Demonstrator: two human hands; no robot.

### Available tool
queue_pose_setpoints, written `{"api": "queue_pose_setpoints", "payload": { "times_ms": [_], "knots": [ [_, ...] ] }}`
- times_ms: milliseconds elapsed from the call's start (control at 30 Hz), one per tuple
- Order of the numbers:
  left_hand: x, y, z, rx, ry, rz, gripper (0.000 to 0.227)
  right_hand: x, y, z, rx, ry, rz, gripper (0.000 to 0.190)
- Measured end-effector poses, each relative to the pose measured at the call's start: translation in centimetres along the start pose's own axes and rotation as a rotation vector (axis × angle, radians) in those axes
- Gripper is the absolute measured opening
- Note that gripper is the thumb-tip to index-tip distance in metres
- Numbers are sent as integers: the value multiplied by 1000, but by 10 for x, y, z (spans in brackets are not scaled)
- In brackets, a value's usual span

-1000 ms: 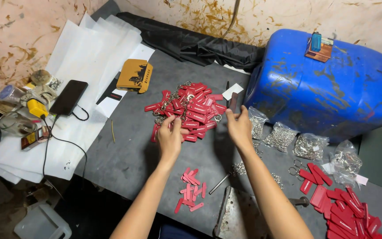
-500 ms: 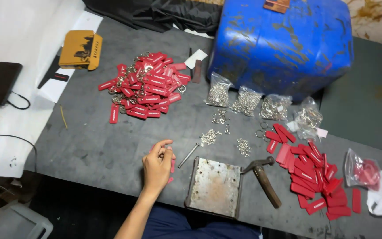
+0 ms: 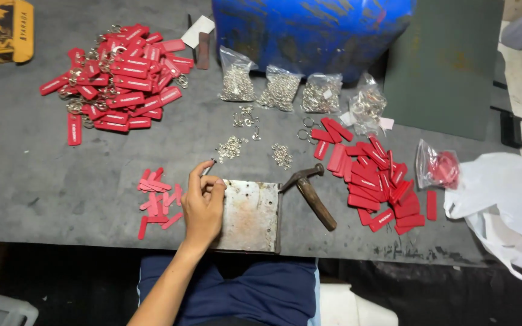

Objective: Assembling leather keychains by attaching metal rings using a hammer and die.

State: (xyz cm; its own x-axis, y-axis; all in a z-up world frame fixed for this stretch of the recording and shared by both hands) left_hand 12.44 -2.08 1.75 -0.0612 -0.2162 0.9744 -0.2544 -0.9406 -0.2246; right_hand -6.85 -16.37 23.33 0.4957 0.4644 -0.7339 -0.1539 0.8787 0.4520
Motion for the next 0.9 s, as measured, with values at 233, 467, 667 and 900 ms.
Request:
{"api": "queue_pose_setpoints", "payload": {
  "times_ms": [233, 467, 667, 900],
  "knots": [
    [-1, 48, -15, -291, 39, 62, 37, 12, -154, -51, 516, 396, -1215, 11],
    [-8, 60, -16, -375, -19, 263, 40, 56, -248, -97, 478, 409, -2060, 35],
    [-13, 50, -15, -271, -4, 126, 27, 39, -202, -77, 586, 93, -2051, 11],
    [11, 40, -25, -253, 51, -9, 22, 63, -117, -47, 381, -51, -1467, 10]
  ]
}}
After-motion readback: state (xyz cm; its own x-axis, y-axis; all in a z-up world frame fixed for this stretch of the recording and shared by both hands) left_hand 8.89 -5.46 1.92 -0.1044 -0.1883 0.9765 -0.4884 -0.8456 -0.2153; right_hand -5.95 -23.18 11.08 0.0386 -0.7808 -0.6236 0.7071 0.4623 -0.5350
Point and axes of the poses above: each hand's wrist, its own z-axis towards the middle knuckle, its own y-axis out of the palm, x = y × z, the point moved 10 cm from there along z, towards the middle knuckle, and after that the axes turned 8 degrees about -x, right-handed, at the moved point
